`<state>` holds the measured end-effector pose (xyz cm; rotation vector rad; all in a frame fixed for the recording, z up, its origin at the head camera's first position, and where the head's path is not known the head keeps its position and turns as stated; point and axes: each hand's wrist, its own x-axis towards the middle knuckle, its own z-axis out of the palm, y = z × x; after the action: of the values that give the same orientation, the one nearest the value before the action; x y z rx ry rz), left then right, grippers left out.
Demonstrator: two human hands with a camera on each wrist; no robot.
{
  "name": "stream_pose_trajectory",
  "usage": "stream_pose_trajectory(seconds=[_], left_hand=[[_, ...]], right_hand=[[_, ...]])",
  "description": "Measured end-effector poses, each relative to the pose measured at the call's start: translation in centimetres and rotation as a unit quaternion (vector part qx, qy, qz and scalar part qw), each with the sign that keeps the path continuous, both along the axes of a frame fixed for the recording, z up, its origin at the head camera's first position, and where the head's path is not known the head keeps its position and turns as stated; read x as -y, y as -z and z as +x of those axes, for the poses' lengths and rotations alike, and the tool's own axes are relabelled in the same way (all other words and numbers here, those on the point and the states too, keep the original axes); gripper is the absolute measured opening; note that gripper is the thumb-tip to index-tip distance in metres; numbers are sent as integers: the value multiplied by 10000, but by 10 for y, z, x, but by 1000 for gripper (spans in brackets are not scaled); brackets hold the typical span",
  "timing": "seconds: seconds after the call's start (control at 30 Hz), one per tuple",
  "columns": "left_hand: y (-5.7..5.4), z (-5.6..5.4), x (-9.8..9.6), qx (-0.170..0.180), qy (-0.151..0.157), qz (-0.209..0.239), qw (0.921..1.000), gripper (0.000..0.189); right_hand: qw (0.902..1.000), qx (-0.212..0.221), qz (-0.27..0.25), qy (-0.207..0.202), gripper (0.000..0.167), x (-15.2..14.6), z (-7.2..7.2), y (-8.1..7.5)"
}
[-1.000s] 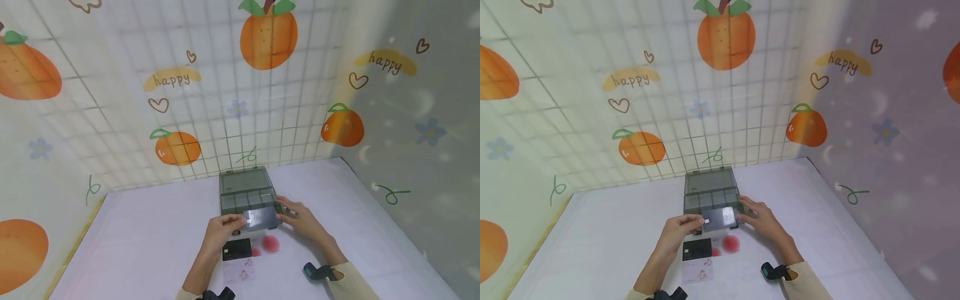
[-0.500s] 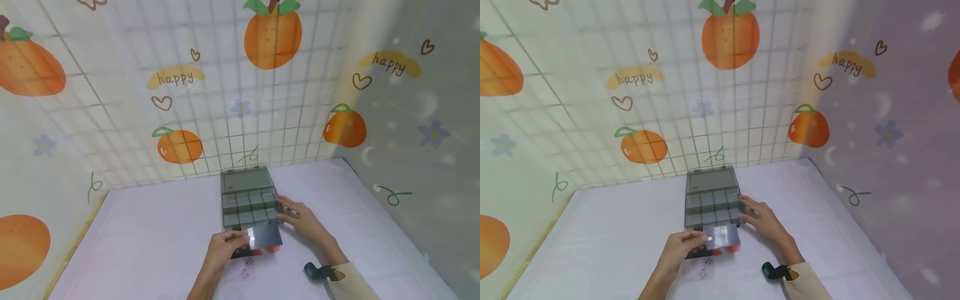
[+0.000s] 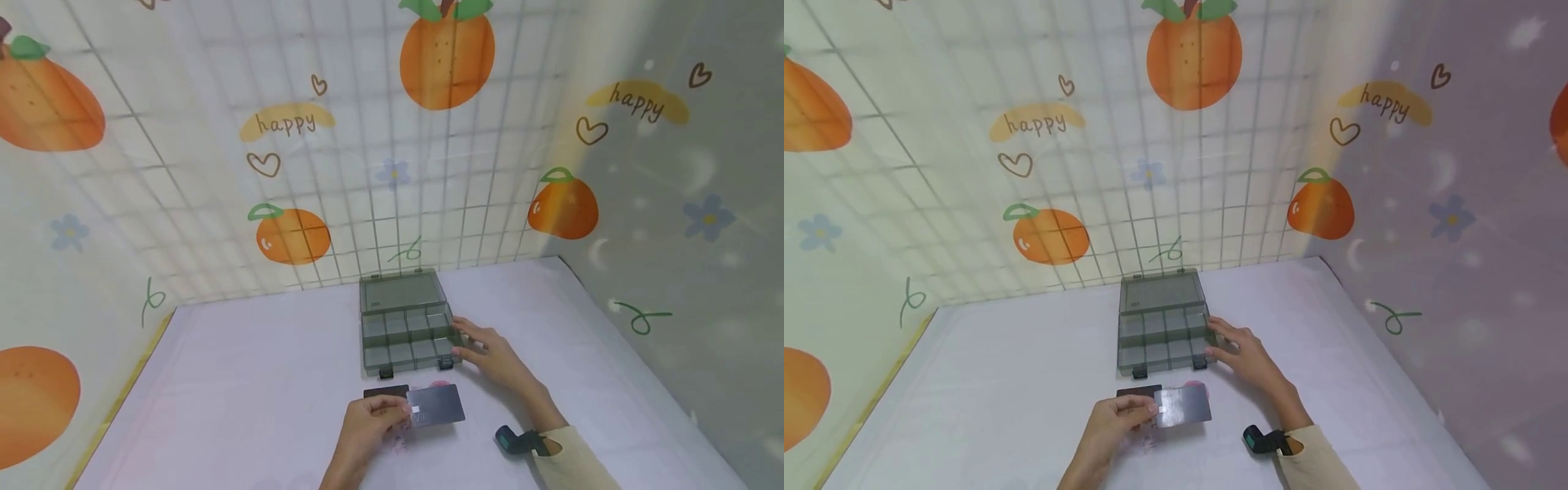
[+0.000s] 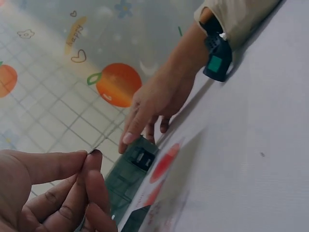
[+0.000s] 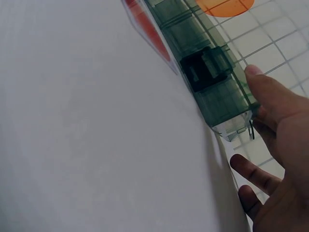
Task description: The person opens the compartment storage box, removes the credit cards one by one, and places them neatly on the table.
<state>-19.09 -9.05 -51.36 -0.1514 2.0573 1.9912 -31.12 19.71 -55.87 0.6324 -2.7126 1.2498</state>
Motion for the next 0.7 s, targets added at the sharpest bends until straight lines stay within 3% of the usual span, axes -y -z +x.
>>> stream_pose_trajectory(seconds=[0.17, 0.33, 0.53, 0.7], left_hand=[[5, 4, -5, -30, 1, 25, 10000, 22], [11, 5, -14, -436, 48, -675, 9968, 14], [13, 9, -20, -1108, -48, -1806, 9773, 7], [12, 12, -24, -1253, -271, -2314, 9644, 9]], right_hand=[[10000, 84, -46, -8, 65, 0, -1, -1], [9999, 111, -14, 96, 67, -2, -2, 0], [9999, 124, -46, 21, 66, -2, -2, 0], [9998, 161, -74, 19, 66, -1, -3, 1]])
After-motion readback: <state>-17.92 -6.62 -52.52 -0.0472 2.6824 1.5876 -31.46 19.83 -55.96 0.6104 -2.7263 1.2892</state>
